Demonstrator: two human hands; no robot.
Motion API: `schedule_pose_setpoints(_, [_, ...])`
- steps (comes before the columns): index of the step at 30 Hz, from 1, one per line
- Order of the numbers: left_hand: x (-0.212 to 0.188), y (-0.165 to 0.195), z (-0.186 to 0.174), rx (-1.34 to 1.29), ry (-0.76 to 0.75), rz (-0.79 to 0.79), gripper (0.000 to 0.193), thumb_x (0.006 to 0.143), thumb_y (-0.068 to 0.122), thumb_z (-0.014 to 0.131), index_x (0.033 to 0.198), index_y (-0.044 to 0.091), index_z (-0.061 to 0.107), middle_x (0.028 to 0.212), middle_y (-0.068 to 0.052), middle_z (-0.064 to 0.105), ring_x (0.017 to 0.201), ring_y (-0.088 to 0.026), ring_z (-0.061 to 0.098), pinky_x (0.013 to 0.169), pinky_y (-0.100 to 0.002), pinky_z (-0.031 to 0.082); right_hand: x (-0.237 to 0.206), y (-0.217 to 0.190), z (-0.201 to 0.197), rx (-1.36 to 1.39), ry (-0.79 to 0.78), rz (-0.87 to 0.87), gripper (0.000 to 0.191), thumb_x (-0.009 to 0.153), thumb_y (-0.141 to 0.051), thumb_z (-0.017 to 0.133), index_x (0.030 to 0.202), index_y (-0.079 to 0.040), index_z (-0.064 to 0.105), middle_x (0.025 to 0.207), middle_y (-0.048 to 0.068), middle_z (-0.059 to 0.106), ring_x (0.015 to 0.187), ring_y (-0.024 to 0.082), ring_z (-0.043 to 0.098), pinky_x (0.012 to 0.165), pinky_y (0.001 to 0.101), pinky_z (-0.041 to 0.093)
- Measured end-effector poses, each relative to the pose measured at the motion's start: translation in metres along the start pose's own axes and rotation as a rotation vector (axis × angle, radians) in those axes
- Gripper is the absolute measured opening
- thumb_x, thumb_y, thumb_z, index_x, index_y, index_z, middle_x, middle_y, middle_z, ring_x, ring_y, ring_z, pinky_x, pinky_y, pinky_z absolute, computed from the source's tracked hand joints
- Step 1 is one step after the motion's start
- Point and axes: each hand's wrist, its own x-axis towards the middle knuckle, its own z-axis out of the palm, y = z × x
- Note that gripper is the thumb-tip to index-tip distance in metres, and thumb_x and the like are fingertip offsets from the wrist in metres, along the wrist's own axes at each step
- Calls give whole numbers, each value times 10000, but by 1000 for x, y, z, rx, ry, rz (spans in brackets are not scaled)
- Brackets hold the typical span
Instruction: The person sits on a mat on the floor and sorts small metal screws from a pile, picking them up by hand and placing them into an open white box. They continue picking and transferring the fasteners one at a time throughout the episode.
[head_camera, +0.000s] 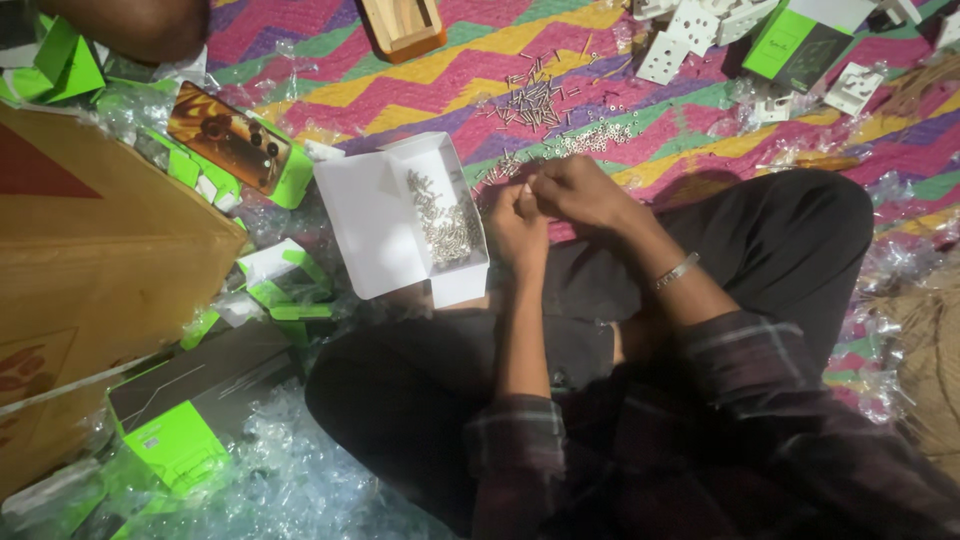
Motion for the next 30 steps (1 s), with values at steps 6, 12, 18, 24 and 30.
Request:
schedule_pose_setpoints(6, [-1,8,-2,228,-91,-103,293,1044,312,595,961,60,719,689,-169,685,625,-314,678,622,-436,498,0,1,-6,108,132,-110,140,957,-113,653,995,-1,727,807,96,732,738,143,680,674,330,547])
schedule_pose_setpoints(12, [0,15,-9,296,49,156,295,1015,310,591,941,83,765,656,-170,676,567,-344,665,561,-470,493,-3,-10,-9,-169,257,-574,240,836,-63,703,1071,-47,748,1052,167,749,931,305,712,795,365,576])
schedule_pose_setpoints(18, [0,16,-8,378,-10,108,286,1001,293,612,898,75,766,621,-173,665,548,-359,663,554,-479,511,-5,-14,-9,-127,-29,-27,184,879,-168,766,981,-15,769,852,159,764,737,233,733,698,369,571])
schedule_pose_setpoints(24, [-5,22,-17,387,120,331,220,982,129,639,1145,-11,688,1096,-226,669,935,-414,707,786,-481,570,-2,-22,-10,20,407,-242,498,937,-178,742,1381,1,604,967,151,746,789,226,722,716,354,566])
schedule_pose_setpoints(30, [-4,17,-17,522,33,224,313,882,18,685,1194,36,708,1258,-211,621,917,-416,715,784,-469,581,-6,-33,-7,-34,152,-66,314,933,-237,705,1200,-75,737,950,126,781,792,212,771,730,350,588])
